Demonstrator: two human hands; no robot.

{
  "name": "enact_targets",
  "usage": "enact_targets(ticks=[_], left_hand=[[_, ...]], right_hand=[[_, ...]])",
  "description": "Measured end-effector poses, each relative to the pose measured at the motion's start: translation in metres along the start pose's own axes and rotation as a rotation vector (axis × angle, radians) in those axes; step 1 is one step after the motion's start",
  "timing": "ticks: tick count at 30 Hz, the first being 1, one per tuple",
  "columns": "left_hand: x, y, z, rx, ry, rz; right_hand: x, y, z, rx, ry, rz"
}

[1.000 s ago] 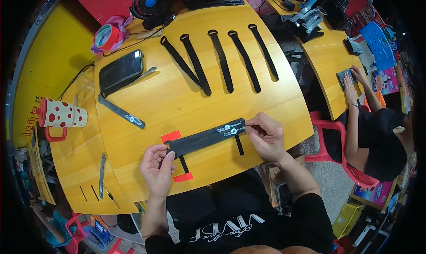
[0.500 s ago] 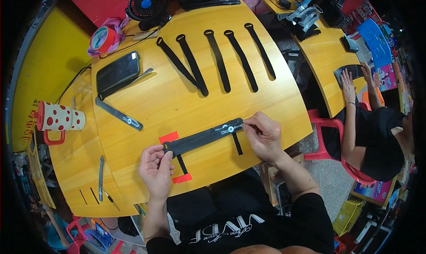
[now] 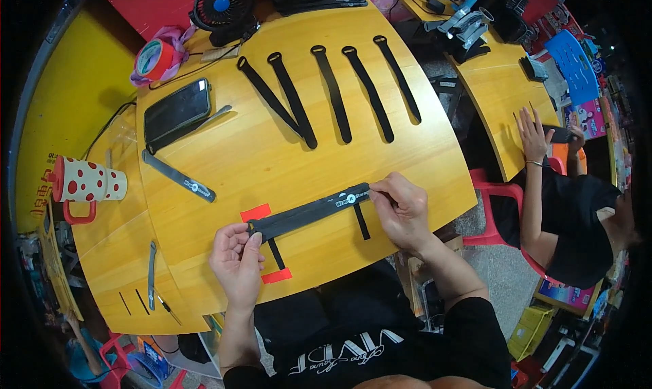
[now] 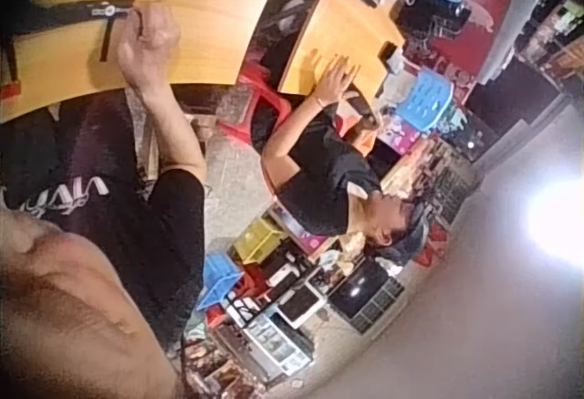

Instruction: Attaching metal hardware to black leather straps using a hand press tool.

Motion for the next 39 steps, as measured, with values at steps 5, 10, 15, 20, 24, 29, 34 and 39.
enact_targets(ticks=[5, 10, 15, 20, 24, 29, 34, 39], left_hand=[[-0.0002, 0.0005, -0.0002, 0.004, -0.007, 0.001], [0.0019, 0.0019, 0.0002, -0.001, 0.013, 0.009], [0.0001, 0.0016, 0.0011, -0.003, -0.001, 0.008], [-0.0004, 0.0013, 0.0005, 0.007, -0.009, -0.004], [-0.0004, -0.0024, -0.0009, 0.002, -0.028, -0.046], [-0.0044, 0.0039, 0.0008, -0.004, -0.005, -0.106], [-0.0048, 0.0025, 0.0006, 0.018, 0.008, -0.075], [-0.0054, 0.0004, 0.0, 0.01, 0.062, -0.024]], right_hand=[[-0.0006, -0.0008, 0.0005, -0.022, 0.038, -0.025], [-0.0018, -0.0016, 0.0019, -0.018, 0.043, -0.024], [-0.0026, -0.001, 0.0028, -0.007, 0.014, -0.044], [-0.0054, 0.0006, 0.0031, -0.03, 0.014, -0.068], [-0.007, 0.0031, 0.0038, -0.03, 0.009, -0.066], [-0.0073, -0.0012, 0.0038, -0.021, -0.001, -0.078], [-0.0075, 0.002, 0.0039, -0.03, -0.009, -0.064], [-0.0063, 0.0042, 0.0023, -0.019, -0.023, -0.068]])
Point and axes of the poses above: each hand's wrist, its own z-axis towards the middle knuckle, its own y-axis out of the palm, x = y × z, the point moved 3 cm from there along z, towards the middle knuckle, and after that the axes turned 6 degrees about -z, right-handed, at the moved point
